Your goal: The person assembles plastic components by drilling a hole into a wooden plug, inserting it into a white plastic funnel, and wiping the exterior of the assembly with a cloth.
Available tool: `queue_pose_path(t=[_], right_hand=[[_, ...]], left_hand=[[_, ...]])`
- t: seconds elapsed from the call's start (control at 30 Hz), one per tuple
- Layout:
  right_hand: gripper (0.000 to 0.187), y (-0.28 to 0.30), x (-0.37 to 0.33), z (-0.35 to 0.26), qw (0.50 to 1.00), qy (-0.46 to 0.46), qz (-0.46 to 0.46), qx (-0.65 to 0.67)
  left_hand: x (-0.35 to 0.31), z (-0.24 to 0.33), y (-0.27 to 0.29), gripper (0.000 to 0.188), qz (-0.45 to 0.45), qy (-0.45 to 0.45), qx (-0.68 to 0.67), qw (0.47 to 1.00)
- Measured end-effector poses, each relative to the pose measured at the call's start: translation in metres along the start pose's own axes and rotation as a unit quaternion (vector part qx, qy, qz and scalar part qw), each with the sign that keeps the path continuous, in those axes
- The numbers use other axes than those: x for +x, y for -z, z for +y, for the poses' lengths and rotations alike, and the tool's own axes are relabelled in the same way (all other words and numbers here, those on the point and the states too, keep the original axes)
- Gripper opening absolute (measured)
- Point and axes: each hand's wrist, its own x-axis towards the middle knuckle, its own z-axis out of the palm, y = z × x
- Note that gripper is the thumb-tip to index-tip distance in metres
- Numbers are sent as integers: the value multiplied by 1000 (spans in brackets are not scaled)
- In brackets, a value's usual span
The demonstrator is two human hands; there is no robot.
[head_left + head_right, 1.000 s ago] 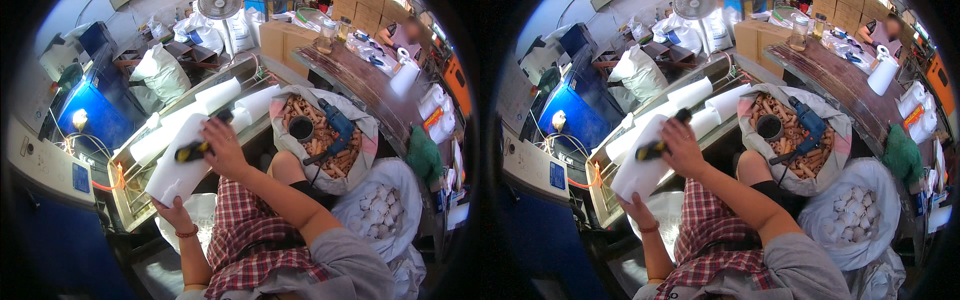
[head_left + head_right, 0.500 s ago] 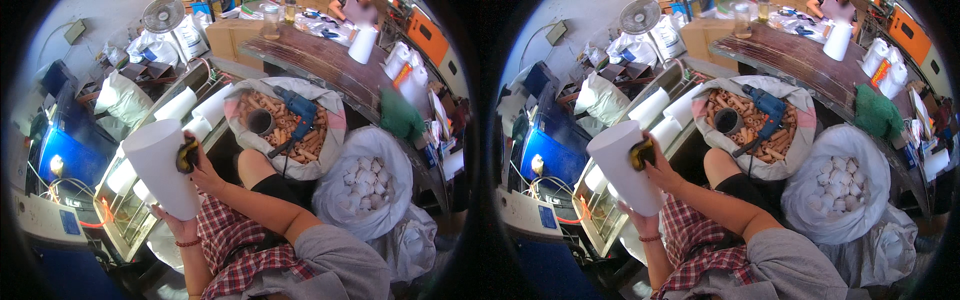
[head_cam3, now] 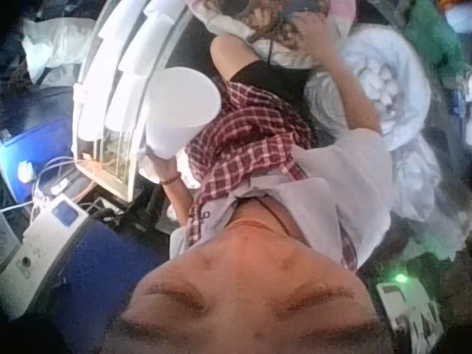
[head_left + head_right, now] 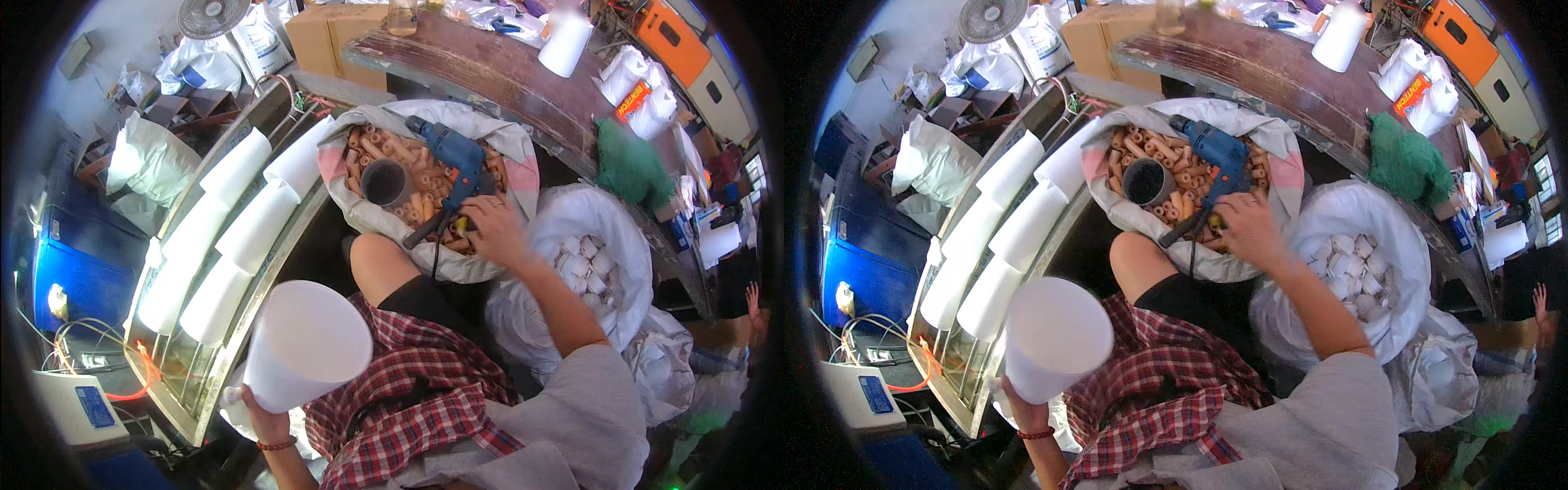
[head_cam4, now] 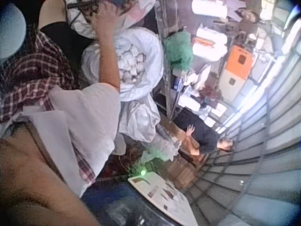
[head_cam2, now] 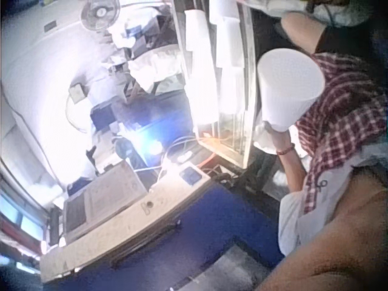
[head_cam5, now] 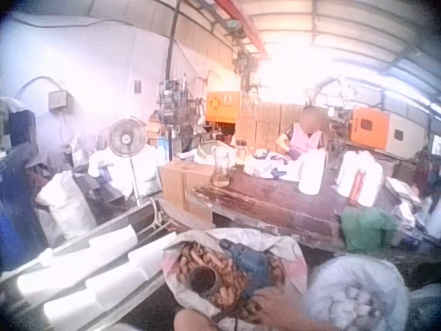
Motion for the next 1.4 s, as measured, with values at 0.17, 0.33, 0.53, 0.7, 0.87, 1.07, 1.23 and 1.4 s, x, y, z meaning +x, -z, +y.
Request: queue_pose_path(t=[0.17, 0.33, 0.53, 0.7, 0.87, 1.07, 1.23, 1.4], right_hand=[[46, 0, 0, 43, 890, -76, -446, -53], [52, -49, -14, 43, 925, -25, -353, -137], [46, -50, -10, 29, 936, -86, -326, -96], [36, -41, -15, 36, 938, -148, -312, 2], [39, -35, -30, 31, 978, -37, -203, -31], [42, -16, -36, 6, 993, 24, -84, -80], [47, -1, -18, -34, 966, -109, -137, 188], [43, 24, 35, -112, 927, -95, -202, 302]], left_hand=[[-7, -6, -24, 46, 60, -46, 270, 960], [17, 3, -14, 41, 76, -100, 435, 892], [9, 6, -47, 41, 31, -304, 497, 812], [10, 8, -57, 24, -7, -286, 443, 849], [10, 4, -53, 23, -5, -312, 430, 847], [11, 8, -58, 21, -22, -298, 437, 848], [17, 5, -49, 20, -35, -276, 457, 845], [18, 10, -59, 22, -22, -300, 522, 798]])
